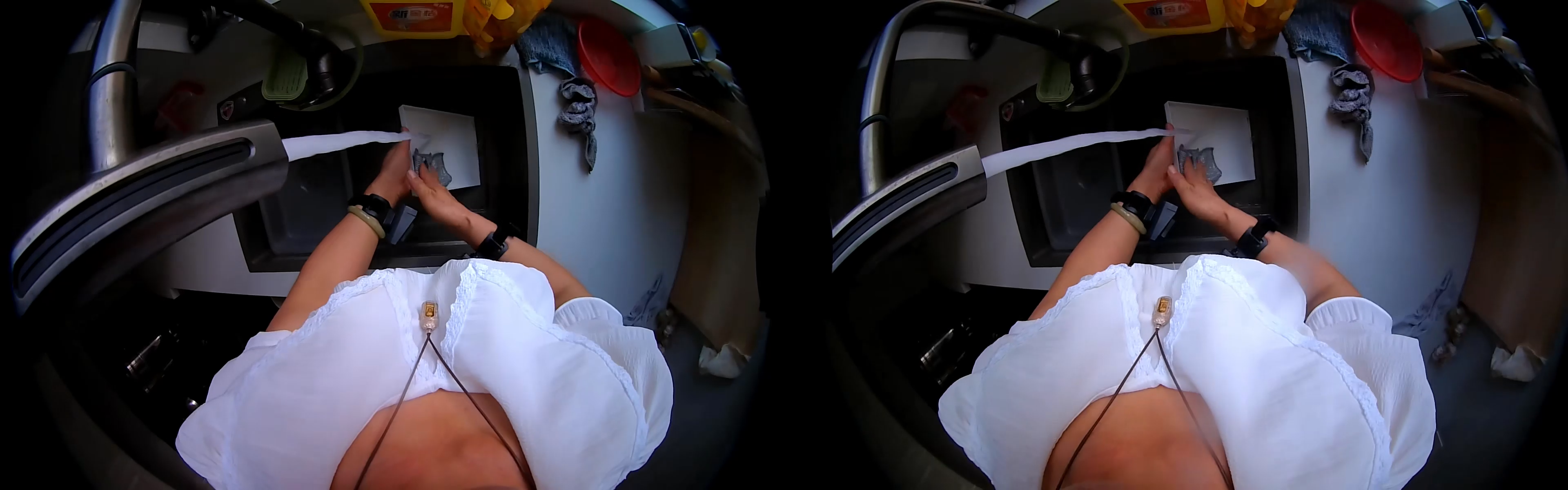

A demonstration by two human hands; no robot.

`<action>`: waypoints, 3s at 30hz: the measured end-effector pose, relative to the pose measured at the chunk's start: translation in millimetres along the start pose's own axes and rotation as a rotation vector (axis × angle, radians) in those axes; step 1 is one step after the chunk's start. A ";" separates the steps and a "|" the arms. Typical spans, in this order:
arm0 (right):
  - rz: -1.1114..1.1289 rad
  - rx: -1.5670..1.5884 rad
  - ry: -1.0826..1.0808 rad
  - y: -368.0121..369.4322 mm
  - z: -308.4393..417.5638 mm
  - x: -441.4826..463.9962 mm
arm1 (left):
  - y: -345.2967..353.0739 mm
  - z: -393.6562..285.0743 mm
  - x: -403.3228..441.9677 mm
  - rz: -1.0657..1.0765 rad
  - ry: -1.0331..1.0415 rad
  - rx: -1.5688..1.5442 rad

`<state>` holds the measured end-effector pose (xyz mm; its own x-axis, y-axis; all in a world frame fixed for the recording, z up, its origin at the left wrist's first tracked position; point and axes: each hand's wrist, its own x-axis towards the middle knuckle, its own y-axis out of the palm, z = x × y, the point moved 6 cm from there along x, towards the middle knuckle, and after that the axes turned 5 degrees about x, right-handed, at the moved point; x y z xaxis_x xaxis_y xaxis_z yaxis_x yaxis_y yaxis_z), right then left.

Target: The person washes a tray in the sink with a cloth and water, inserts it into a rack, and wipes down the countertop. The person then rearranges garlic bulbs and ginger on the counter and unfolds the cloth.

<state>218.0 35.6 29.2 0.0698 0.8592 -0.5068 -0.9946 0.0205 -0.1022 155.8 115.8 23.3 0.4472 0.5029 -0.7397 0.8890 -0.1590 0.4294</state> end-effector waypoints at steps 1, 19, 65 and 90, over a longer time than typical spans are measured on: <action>0.014 0.022 0.000 2.2 0.0 -0.3 | 0.0 3.0 2.4 0.065 0.025 -0.016; -0.013 0.049 -0.292 -29.6 49.4 51.5 | 8.3 -0.5 9.0 0.089 0.084 0.018; 0.084 0.290 0.031 -6.8 34.3 -8.3 | 13.6 -17.2 0.9 0.037 0.167 0.114; -0.136 -0.506 0.092 -104.5 -103.2 151.7 | 16.6 -7.2 8.1 0.061 0.285 0.312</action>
<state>340.5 111.1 -125.4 0.2249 0.8173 -0.5306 -0.8157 -0.1399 -0.5613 173.4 123.3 28.2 0.4941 0.6921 -0.5262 0.8683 -0.4235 0.2583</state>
